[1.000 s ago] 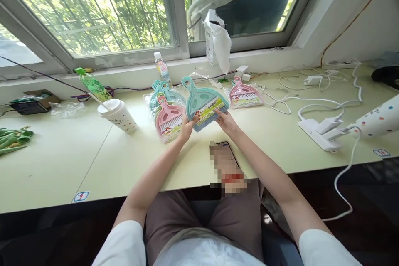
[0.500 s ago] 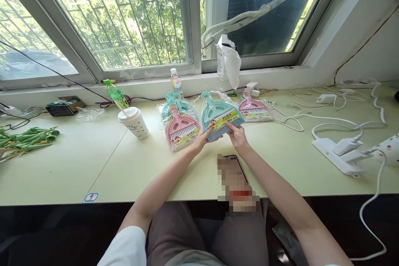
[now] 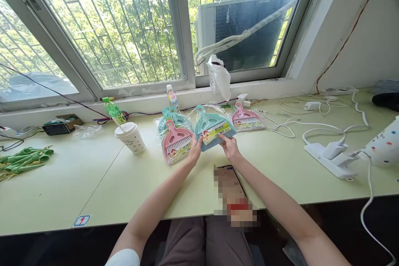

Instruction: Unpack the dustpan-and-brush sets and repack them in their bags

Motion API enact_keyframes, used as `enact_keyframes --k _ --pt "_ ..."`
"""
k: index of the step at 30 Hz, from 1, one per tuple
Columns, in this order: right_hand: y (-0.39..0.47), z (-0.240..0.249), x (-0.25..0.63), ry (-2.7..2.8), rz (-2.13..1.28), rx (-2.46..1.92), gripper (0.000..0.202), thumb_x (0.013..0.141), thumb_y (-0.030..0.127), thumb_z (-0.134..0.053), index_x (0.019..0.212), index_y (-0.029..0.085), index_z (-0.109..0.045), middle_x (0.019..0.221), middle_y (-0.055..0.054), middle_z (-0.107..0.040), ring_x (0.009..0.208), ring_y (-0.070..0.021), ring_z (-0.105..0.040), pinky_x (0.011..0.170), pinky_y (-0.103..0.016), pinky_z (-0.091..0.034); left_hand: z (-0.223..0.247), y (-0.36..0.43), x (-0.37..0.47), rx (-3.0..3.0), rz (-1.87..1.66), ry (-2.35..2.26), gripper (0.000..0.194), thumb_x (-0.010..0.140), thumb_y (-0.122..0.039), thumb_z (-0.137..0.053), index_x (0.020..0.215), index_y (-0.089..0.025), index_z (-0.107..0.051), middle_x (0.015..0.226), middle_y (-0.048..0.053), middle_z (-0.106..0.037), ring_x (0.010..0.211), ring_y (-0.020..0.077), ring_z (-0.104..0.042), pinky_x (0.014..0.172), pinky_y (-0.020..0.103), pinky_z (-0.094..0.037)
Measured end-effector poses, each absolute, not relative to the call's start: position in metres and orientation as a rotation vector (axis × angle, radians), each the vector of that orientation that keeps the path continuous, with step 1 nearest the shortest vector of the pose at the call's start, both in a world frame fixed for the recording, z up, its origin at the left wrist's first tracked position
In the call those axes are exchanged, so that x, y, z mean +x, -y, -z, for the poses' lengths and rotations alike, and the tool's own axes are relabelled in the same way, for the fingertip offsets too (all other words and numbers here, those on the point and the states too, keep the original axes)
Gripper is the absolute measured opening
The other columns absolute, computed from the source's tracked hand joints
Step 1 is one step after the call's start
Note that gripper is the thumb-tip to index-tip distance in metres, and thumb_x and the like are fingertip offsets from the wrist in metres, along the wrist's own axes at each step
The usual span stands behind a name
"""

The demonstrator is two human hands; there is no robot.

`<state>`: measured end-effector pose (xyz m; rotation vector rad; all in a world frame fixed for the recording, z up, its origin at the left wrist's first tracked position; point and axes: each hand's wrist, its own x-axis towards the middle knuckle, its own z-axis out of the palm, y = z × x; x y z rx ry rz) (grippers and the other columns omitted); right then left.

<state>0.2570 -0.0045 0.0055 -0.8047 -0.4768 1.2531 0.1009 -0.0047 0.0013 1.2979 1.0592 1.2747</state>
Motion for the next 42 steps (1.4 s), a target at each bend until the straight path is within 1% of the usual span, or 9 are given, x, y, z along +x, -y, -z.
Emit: enact_keyframes --k 3,5,7,9,12,14,23,31,42 --pt "0.003 -0.005 0.257 0.471 -1.246 -0.817 0.033 0.049 0.019 -0.091 0.071 0.02 -0.065 0.071 0.001 -0.075 0.072 -0.0202 -0.074 0.064 -0.03 -0.063 -0.002 0.009 0.101 1.564 -1.445 -1.185 0.087 0.087 -0.055 -0.062 0.155 -0.031 -0.012 0.166 0.013 -0.015 0.155 0.029 -0.015 0.125 0.051 -0.018" --pt "0.003 -0.005 0.257 0.474 -1.248 -0.795 0.034 0.049 0.018 -0.091 0.073 0.02 -0.067 0.072 0.0 -0.075 0.073 -0.0206 -0.074 0.065 -0.031 -0.063 -0.005 0.013 0.099 1.775 -1.569 -1.249 0.081 0.088 -0.052 -0.063 0.153 -0.032 -0.018 0.166 0.013 -0.01 0.155 0.0304 -0.011 0.123 0.054 -0.02" --pt "0.003 -0.006 0.257 0.467 -1.252 -0.781 0.034 0.049 0.017 -0.09 0.074 0.019 -0.068 0.074 0.0 -0.076 0.073 -0.0205 -0.074 0.066 -0.031 -0.063 -0.008 0.017 0.097 1.981 -1.644 -1.359 0.054 0.091 -0.046 -0.06 0.141 -0.032 -0.042 0.163 0.011 -0.018 0.154 0.0327 -0.013 0.119 0.057 -0.025" --pt "0.004 -0.006 0.257 0.45 -1.252 -0.785 0.032 0.05 0.016 -0.089 0.073 0.02 -0.068 0.075 0.0 -0.076 0.071 -0.0196 -0.074 0.064 -0.03 -0.063 -0.011 0.018 0.094 2.146 -1.623 -1.497 0.028 0.094 -0.038 -0.057 0.12 -0.028 -0.059 0.152 0.012 -0.036 0.147 0.035 -0.026 0.114 0.058 -0.031" --pt "0.004 -0.006 0.258 0.431 -1.261 -0.793 0.028 0.052 0.014 -0.087 0.071 0.02 -0.066 0.075 0.0 -0.076 0.068 -0.0176 -0.073 0.061 -0.028 -0.062 -0.013 0.015 0.088 2.337 -1.461 -1.589 0.017 0.095 -0.029 -0.054 0.107 -0.026 -0.065 0.122 0.012 -0.06 0.12 0.0331 -0.052 0.102 0.053 -0.041" --pt "0.005 -0.006 0.258 0.427 -1.274 -0.793 0.028 0.053 0.013 -0.086 0.07 0.02 -0.066 0.075 0.001 -0.076 0.065 -0.0162 -0.071 0.059 -0.027 -0.061 -0.013 0.012 0.084 2.439 -1.356 -1.589 0.018 0.096 -0.027 -0.052 0.107 -0.026 -0.066 0.105 0.01 -0.066 0.106 0.0311 -0.057 0.093 0.049 -0.044" --pt "0.008 -0.012 0.257 0.415 -1.257 -0.838 0.026 0.056 0.013 -0.085 0.073 0.02 -0.067 0.078 0.0 -0.076 0.076 -0.0184 -0.074 0.063 -0.027 -0.061 -0.013 0.011 0.081 2.508 -1.468 -1.378 0.028 0.101 -0.028 -0.039 0.107 -0.024 -0.066 0.102 0.009 -0.066 0.098 0.0259 -0.059 0.091 0.042 -0.045" --pt "0.009 -0.008 0.254 0.553 -1.268 -0.812 0.033 0.051 0.02 -0.09 0.077 0.018 -0.07 0.08 -0.002 -0.077 0.078 -0.0209 -0.075 0.066 -0.029 -0.062 -0.016 0.008 0.08 2.401 -1.43 -1.555 0.03 0.096 -0.041 -0.052 0.118 -0.025 -0.068 0.09 0.008 -0.066 0.093 0.0277 -0.057 0.087 0.041 -0.042" --pt "0.002 -0.008 0.261 0.538 -1.273 -0.789 0.031 0.053 0.019 -0.089 0.079 0.018 -0.071 0.083 -0.002 -0.078 0.079 -0.0197 -0.075 0.07 -0.029 -0.063 -0.034 -0.002 0.073 1.976 -1.462 -1.382 0.032 0.081 -0.054 -0.07 0.085 -0.024 -0.079 0.074 0.006 -0.069 0.075 0.023 -0.056 0.074 0.038 -0.043"
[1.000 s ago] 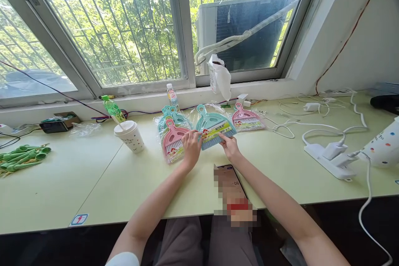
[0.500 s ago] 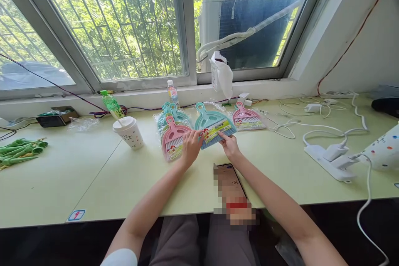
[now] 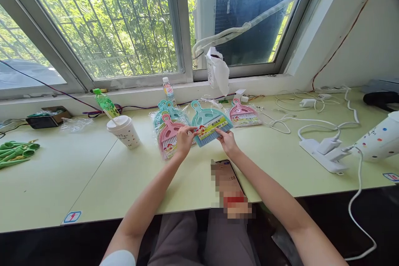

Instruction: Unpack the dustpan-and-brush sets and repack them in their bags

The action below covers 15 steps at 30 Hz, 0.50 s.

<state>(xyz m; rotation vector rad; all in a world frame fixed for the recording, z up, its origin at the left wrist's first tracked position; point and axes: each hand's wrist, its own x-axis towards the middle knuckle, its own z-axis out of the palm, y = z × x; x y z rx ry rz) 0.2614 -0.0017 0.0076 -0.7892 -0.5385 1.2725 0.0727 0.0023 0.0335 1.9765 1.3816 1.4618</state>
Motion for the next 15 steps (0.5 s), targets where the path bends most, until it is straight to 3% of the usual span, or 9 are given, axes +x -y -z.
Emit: enact_keyframes --k 6,11,15 --pt "0.0 -0.01 0.266 0.591 -1.279 -0.834 0.03 0.053 0.018 -0.089 0.078 0.017 -0.072 0.085 -0.004 -0.079 0.085 -0.0231 -0.075 0.072 -0.033 -0.063 -0.036 -0.002 0.072 1.775 -1.386 -1.369 0.036 0.079 -0.056 -0.071 0.079 -0.021 -0.078 0.073 0.005 -0.069 0.064 0.017 -0.051 0.063 0.031 -0.039" --pt "0.001 -0.008 0.264 0.552 -1.287 -0.882 0.028 0.054 0.015 -0.088 0.076 0.017 -0.071 0.082 -0.004 -0.078 0.086 -0.0235 -0.075 0.075 -0.034 -0.063 -0.037 0.012 0.079 2.162 -1.483 -1.486 0.022 0.09 -0.038 -0.064 0.079 -0.022 -0.073 0.081 0.006 -0.066 0.084 0.0217 -0.056 0.078 0.034 -0.043" --pt "0.002 -0.009 0.262 0.573 -1.292 -0.867 0.028 0.053 0.016 -0.088 0.075 0.017 -0.071 0.081 -0.004 -0.078 0.084 -0.0229 -0.074 0.072 -0.032 -0.063 -0.034 0.017 0.082 2.295 -1.447 -1.579 0.011 0.088 -0.022 -0.064 0.078 -0.021 -0.067 0.083 0.005 -0.065 0.088 0.0233 -0.055 0.082 0.036 -0.042"
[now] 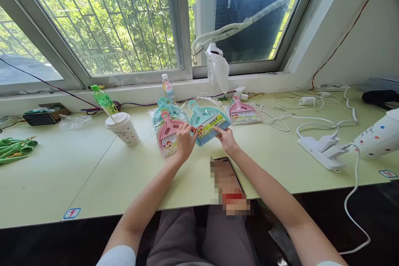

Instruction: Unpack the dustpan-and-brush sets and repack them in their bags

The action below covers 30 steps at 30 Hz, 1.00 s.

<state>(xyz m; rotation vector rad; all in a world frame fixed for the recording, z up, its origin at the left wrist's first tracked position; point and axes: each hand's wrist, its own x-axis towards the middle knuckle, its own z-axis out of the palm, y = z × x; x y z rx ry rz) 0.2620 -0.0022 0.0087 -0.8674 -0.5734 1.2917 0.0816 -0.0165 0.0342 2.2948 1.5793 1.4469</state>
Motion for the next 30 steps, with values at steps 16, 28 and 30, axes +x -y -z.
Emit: enact_keyframes --k 16,28,30 --pt "0.0 -0.003 0.263 0.517 -1.292 -0.836 0.03 0.055 0.013 -0.087 0.078 0.018 -0.069 0.084 -0.003 -0.078 0.088 -0.0219 -0.075 0.078 -0.032 -0.064 -0.019 0.014 0.086 2.743 -1.238 -1.641 0.014 0.094 -0.021 -0.056 0.084 -0.022 -0.066 0.087 0.007 -0.067 0.087 0.0248 -0.058 0.086 0.039 -0.039" --pt "-0.001 -0.006 0.265 0.439 -1.266 -0.799 0.029 0.057 0.01 -0.086 0.078 0.019 -0.069 0.079 0.0 -0.077 0.083 -0.0168 -0.074 0.07 -0.023 -0.062 -0.018 0.004 0.08 2.39 -1.439 -1.269 0.02 0.097 -0.036 -0.054 0.093 -0.024 -0.069 0.089 0.004 -0.06 0.085 0.019 -0.059 0.082 0.035 -0.047" --pt "-0.001 -0.006 0.265 0.429 -1.268 -0.792 0.03 0.057 0.01 -0.086 0.079 0.019 -0.069 0.08 0.001 -0.077 0.085 -0.0171 -0.074 0.073 -0.024 -0.063 -0.018 0.004 0.081 2.226 -1.563 -1.278 0.023 0.095 -0.043 -0.056 0.096 -0.024 -0.068 0.098 0.006 -0.057 0.094 0.0205 -0.059 0.087 0.037 -0.048"
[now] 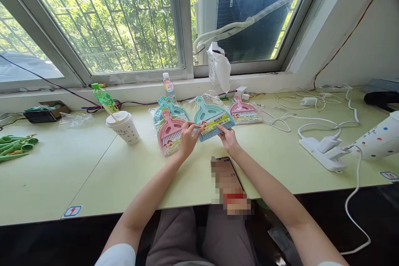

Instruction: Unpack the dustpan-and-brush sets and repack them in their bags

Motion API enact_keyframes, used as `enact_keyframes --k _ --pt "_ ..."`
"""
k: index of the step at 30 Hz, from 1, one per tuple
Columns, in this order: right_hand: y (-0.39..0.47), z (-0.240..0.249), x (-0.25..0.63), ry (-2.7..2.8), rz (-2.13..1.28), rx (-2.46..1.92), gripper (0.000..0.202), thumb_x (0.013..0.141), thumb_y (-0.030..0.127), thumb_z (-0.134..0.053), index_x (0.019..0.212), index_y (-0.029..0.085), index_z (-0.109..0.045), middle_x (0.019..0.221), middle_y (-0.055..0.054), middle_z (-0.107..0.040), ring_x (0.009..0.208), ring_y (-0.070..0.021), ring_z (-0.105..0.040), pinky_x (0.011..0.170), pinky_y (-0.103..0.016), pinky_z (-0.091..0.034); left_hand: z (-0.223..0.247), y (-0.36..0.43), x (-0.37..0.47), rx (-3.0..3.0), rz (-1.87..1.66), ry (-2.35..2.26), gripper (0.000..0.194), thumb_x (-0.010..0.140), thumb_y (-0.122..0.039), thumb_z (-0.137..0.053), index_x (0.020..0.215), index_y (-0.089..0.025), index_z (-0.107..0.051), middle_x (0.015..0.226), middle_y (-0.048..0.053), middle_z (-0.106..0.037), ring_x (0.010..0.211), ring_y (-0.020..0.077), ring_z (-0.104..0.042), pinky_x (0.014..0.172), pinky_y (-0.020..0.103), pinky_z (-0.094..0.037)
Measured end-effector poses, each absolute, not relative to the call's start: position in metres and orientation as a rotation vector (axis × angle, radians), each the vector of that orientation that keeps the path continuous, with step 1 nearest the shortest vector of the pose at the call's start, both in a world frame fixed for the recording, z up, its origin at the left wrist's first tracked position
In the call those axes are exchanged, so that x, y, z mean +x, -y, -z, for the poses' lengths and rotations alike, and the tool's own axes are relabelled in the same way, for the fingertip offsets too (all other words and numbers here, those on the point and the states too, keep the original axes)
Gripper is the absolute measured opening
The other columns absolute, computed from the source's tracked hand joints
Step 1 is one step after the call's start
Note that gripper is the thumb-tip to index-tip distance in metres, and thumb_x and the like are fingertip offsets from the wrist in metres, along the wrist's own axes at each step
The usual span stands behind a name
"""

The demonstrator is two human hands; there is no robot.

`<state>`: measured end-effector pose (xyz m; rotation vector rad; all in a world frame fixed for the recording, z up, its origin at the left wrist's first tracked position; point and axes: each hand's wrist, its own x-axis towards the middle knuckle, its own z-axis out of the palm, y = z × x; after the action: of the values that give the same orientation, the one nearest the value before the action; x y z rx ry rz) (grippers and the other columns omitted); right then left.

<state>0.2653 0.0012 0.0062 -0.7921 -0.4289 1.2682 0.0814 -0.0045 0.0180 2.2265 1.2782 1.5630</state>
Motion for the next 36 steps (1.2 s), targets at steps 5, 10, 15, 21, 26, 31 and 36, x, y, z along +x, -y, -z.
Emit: enact_keyframes --k 5,10,15,21,26,31,36 --pt "0.0 -0.009 0.265 0.419 -1.28 -0.779 0.029 0.057 0.011 -0.085 0.079 0.019 -0.069 0.078 0.001 -0.077 0.081 -0.0167 -0.074 0.07 -0.024 -0.063 -0.016 0.001 0.083 1.64 -1.766 -1.295 0.052 0.086 -0.06 -0.062 0.122 -0.024 -0.048 0.122 0.011 -0.048 0.103 0.0203 -0.058 0.09 0.038 -0.053" --pt "0.002 -0.01 0.264 0.47 -1.286 -0.763 0.031 0.055 0.014 -0.087 0.08 0.02 -0.069 0.083 0.0 -0.078 0.091 -0.0202 -0.075 0.075 -0.027 -0.064 -0.015 -0.002 0.082 1.34 -1.507 -1.159 0.07 0.085 -0.06 -0.063 0.138 -0.025 -0.034 0.135 0.015 -0.049 0.12 0.0253 -0.057 0.09 0.036 -0.053" --pt "0.002 -0.005 0.261 0.514 -1.302 -0.768 0.032 0.054 0.018 -0.088 0.08 0.02 -0.069 0.085 -0.002 -0.078 0.1 -0.0228 -0.073 0.082 -0.03 -0.063 -0.014 -0.002 0.087 1.263 -1.244 -0.875 0.062 0.083 -0.051 -0.067 0.135 -0.024 -0.047 0.133 0.011 -0.059 0.122 0.0276 -0.058 0.096 0.04 -0.052" --pt "0.0 0.001 0.261 0.508 -1.281 -0.808 0.033 0.052 0.021 -0.09 0.077 0.02 -0.067 0.088 -0.002 -0.078 0.1 -0.0219 -0.073 0.08 -0.029 -0.062 -0.01 -0.001 0.09 1.089 -1.109 -0.886 0.057 0.081 -0.044 -0.07 0.131 -0.023 -0.051 0.133 0.012 -0.062 0.121 0.0293 -0.06 0.098 0.043 -0.053" --pt "0.001 0.0 0.261 0.523 -1.267 -0.776 0.036 0.052 0.022 -0.091 0.081 0.02 -0.069 0.09 -0.002 -0.078 0.098 -0.0217 -0.073 0.08 -0.029 -0.063 -0.013 0.001 0.088 1.08 -0.99 -0.83 0.058 0.084 -0.046 -0.068 0.131 -0.019 -0.049 0.125 0.015 -0.067 0.105 0.0303 -0.07 0.093 0.049 -0.056" --pt "0.001 0.001 0.261 0.524 -1.261 -0.797 0.036 0.055 0.022 -0.09 0.084 0.02 -0.069 0.092 -0.003 -0.078 0.101 -0.0229 -0.073 0.081 -0.032 -0.063 -0.011 -0.002 0.089 1.047 -1.021 -0.861 0.059 0.082 -0.05 -0.071 0.129 -0.02 -0.052 0.122 0.013 -0.069 0.108 0.0297 -0.069 0.093 0.045 -0.057" --pt "0.001 -0.001 0.26 0.506 -1.299 -0.803 0.032 0.055 0.019 -0.089 0.078 0.02 -0.068 0.087 -0.001 -0.078 0.094 -0.0203 -0.074 0.079 -0.028 -0.063 -0.011 -0.004 0.089 0.979 -1.135 -0.892 0.057 0.082 -0.051 -0.069 0.13 -0.022 -0.053 0.124 0.01 -0.068 0.114 0.0292 -0.066 0.094 0.043 -0.056"
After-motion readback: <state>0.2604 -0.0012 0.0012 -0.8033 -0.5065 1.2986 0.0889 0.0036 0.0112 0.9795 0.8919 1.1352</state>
